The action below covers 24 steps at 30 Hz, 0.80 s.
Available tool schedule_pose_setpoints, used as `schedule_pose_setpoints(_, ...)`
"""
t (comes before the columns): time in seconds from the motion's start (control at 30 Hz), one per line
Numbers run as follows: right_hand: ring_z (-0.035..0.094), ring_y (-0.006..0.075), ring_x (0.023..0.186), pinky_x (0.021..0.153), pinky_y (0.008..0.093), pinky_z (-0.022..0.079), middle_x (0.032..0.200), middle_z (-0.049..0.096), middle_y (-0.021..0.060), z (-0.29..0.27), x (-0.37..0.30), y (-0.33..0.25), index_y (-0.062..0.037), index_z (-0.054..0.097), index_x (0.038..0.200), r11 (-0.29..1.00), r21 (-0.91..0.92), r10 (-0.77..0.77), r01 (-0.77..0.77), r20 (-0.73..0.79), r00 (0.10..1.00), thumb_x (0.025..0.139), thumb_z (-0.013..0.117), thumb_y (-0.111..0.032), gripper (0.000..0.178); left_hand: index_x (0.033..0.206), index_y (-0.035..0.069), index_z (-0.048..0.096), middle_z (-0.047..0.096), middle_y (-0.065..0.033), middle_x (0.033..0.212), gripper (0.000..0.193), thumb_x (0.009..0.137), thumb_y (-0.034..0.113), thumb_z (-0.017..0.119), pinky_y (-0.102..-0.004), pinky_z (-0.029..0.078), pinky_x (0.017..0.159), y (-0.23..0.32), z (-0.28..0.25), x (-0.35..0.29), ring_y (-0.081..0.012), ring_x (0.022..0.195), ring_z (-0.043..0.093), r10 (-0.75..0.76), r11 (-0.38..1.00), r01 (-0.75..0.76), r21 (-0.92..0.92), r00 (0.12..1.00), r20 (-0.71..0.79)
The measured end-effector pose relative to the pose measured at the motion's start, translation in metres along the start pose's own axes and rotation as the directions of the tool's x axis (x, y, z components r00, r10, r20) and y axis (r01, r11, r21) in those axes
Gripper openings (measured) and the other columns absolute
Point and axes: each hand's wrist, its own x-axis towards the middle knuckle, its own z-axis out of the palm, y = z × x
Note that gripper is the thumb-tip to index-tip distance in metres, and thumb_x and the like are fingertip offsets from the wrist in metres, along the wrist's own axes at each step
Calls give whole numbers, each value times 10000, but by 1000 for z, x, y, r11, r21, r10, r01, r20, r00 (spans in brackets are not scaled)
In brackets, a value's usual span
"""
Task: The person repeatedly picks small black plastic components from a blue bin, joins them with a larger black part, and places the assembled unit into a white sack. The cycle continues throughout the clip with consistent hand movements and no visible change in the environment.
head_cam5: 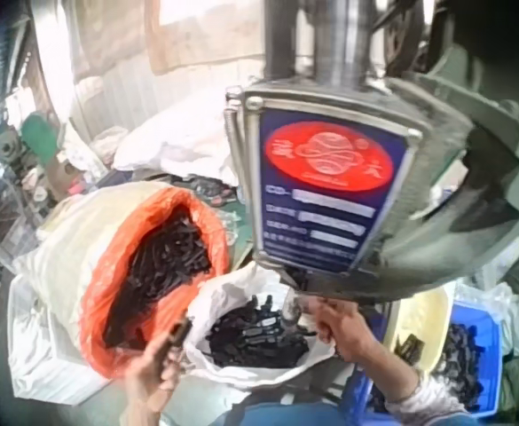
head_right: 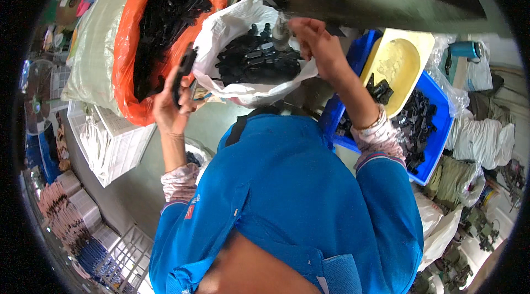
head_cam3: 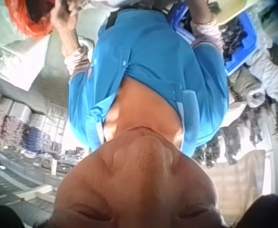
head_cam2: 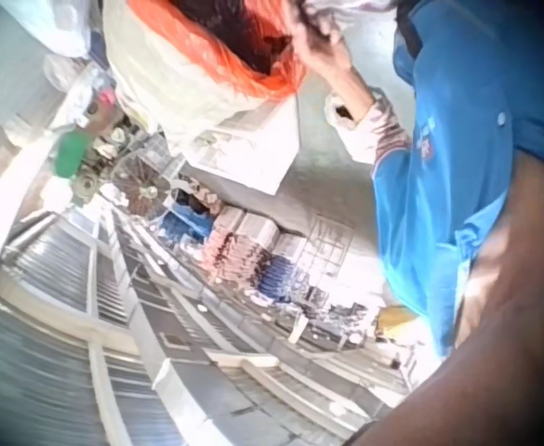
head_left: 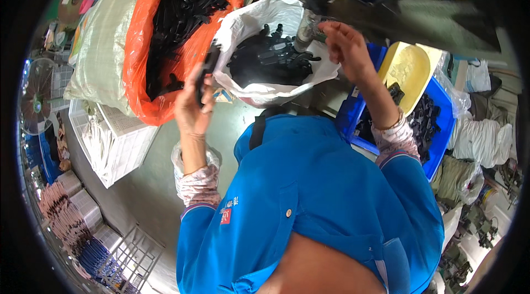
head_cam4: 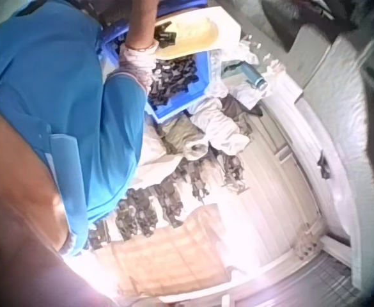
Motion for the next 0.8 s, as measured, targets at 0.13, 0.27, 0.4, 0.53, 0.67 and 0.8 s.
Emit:
schedule_pose_setpoints(0.13,516,40,617,528,185,400,869,619,2,33,-70,15,-83,535,1333,987,-63,-153,150,-43,987,1023,490,-245,352,1389,11,435,556,-91,950,515,996,328,534,-225,358,530,-76,59,1,-117,620,440,-297,950,269,160,935,195)
schedule_pose_setpoints(0.27,593,85,736,625,254,483,857,651,29,23,-118,25,-49,693,1090,972,-80,-233,220,-207,950,945,646,-261,261,1358,-10,449,590,-114,995,472,995,278,539,-295,451,706,-124,92,-4,-166,765,550,-529,838,415,354,780,335)
schedule_pose_setpoints(0.4,650,172,813,717,305,511,868,664,112,-4,-177,52,-42,710,1034,894,-342,-412,290,-373,831,899,697,-220,224,1340,12,464,617,-101,1076,502,907,180,656,-303,490,835,-154,149,6,-162,952,585,-790,508,270,818,525,317)
schedule_pose_setpoints(0.53,664,148,759,665,299,524,865,679,95,-46,-239,57,-20,711,1025,953,-260,-277,155,-542,794,904,675,-147,179,1045,2,641,641,12,885,248,851,125,734,-250,478,696,-219,174,-2,-66,776,558,-737,266,-133,955,611,290)
schedule_pose_setpoints(0.67,667,314,803,736,387,531,900,677,180,-176,-306,93,-54,744,957,620,-706,-578,-342,-706,409,796,707,-99,171,896,39,609,616,-35,815,106,840,39,700,-289,555,634,-249,192,-14,-112,671,609,-669,608,286,740,687,284)
schedule_pose_setpoints(0.8,650,307,935,796,405,527,1031,629,125,-244,-322,115,-143,737,1039,478,-627,-361,-616,-779,512,794,734,-185,248,905,35,583,590,-45,722,129,845,24,697,-292,547,550,-284,222,-16,-130,576,588,-634,620,274,735,728,263)
